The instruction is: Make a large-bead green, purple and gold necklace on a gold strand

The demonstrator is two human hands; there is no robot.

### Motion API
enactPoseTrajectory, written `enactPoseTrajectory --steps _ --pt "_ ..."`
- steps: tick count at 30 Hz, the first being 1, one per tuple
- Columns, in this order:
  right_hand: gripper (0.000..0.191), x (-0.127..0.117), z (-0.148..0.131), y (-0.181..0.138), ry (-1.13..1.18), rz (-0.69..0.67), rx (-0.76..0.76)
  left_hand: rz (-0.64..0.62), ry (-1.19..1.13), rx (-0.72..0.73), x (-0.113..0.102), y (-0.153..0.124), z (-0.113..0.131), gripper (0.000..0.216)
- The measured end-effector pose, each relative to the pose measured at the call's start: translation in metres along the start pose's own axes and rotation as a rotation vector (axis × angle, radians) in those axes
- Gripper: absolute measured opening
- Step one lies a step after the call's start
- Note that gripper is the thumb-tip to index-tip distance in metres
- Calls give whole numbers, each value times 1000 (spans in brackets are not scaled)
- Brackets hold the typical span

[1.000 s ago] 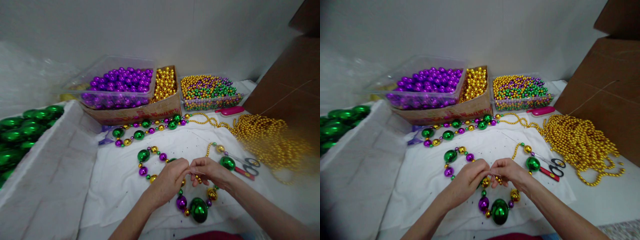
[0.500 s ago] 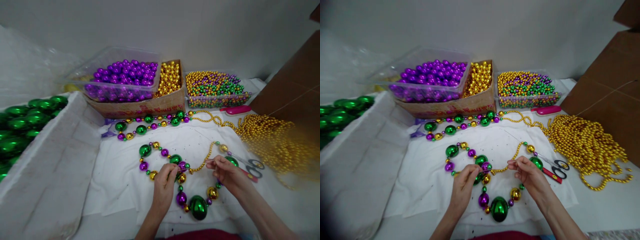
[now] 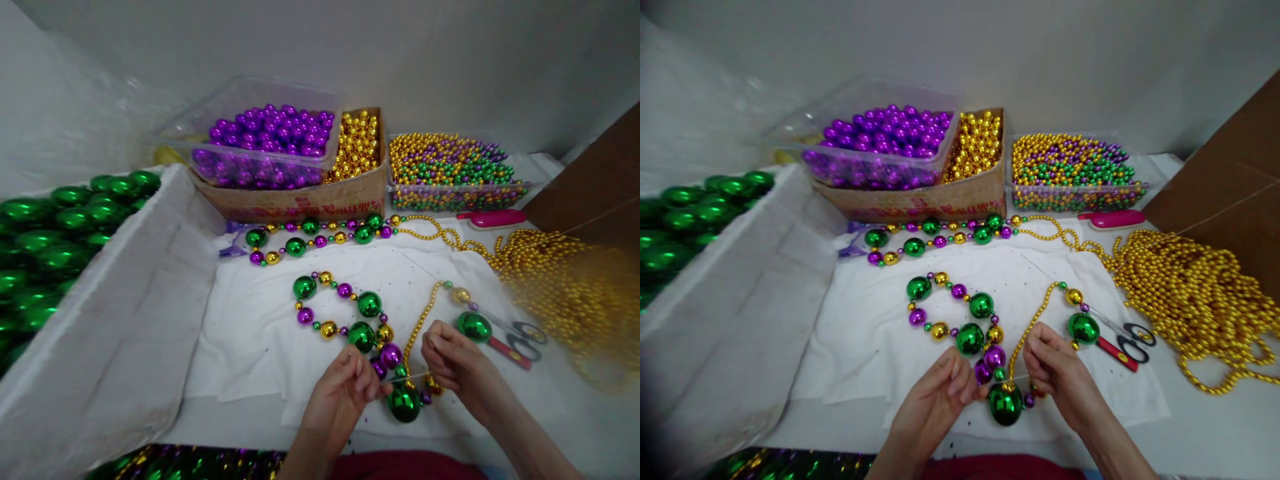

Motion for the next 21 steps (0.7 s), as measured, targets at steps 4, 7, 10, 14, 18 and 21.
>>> enactPoseTrajectory --steps 4,7,10,14,18,21 --pt "31 13 4 -6 -210 -66 51 211 400 -22 -24 -8 -13 33" --pt "32 33 0 -9 -363 -129 -19 228 703 -88 -32 -12 -24 44" --pt "33 47 -8 -9 -462 -154 -90 162 906 -78 -25 -13 -28 47" --pt "31 56 -34 -1 -518 -159 -152 35 1000 -57 8 -5 -8 41" --pt "22 79 -106 8 -569 -193 -404 -165 1061 -29 75 10 46 33" --pt "15 106 -175 -1 -513 -181 -724 -280 1086 179 132 14 99 26"
Point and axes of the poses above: each hand's wrist, its own y-axis towards the middle knuckle, its own x-axis out of the palm, z = x × y, the point moved 4 cm from there along y, towards the middle knuckle, and after that the axes turned 7 degrees about -y, right-handed, at the moved point
